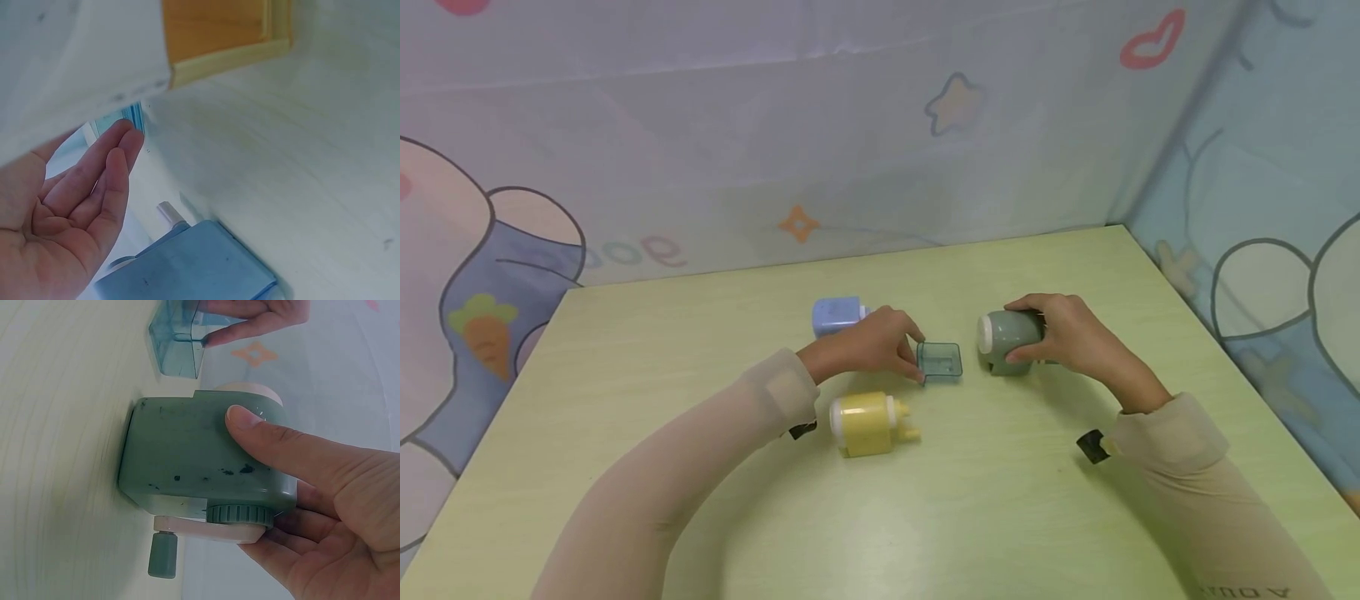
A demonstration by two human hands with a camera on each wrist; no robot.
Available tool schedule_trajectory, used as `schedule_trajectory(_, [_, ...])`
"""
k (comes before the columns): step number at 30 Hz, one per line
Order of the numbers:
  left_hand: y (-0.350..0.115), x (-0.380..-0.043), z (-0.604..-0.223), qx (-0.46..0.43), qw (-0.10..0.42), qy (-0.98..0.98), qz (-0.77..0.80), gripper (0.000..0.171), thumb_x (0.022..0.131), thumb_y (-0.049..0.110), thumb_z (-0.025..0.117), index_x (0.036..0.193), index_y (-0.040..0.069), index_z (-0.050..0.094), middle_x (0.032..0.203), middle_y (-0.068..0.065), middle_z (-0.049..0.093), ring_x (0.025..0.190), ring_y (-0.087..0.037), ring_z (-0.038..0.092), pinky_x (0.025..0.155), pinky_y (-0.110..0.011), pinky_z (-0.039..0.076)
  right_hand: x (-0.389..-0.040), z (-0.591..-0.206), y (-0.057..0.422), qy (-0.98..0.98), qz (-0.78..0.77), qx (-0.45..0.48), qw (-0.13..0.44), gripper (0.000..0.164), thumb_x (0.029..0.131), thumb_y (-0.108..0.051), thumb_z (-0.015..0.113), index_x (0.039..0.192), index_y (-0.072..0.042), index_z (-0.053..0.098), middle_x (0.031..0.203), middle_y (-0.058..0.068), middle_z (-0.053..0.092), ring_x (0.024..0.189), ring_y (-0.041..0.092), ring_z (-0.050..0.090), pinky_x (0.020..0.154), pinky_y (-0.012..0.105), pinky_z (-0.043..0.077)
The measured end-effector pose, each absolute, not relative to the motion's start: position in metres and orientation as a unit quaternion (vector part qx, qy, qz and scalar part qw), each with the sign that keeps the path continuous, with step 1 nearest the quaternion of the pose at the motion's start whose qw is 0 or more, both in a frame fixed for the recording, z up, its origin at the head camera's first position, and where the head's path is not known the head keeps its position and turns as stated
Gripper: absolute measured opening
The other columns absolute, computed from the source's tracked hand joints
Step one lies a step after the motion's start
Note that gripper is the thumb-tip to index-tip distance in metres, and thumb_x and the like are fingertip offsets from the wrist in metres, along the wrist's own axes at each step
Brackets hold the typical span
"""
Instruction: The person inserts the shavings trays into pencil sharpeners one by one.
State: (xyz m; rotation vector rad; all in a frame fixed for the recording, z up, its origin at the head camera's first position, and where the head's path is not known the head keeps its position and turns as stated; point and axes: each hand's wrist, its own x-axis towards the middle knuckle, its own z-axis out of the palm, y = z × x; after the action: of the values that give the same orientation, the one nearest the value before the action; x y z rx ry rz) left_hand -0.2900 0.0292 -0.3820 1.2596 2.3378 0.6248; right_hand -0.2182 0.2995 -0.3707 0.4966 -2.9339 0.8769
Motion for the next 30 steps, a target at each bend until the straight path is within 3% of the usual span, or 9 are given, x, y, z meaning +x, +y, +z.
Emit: schedule_trajectory(30, [0.039,-0.302,-0.379,0.468,0.214,0.836,0.193,0.056,0.073,0.027,0.077,0.114,-0.005,0.056,0.076,0.006,0.067,0.067,0.003,0.058,0.071,-0.02,0.047,-0.219,-0.371,0.3,-0.946,0.283,0.156,0.022,0.061,0.063,-0.019,0.084,0.115,0.0,0.057,0.107,0.016,0.059,0.091,0.026,0.055,0.075,0.041,0.047])
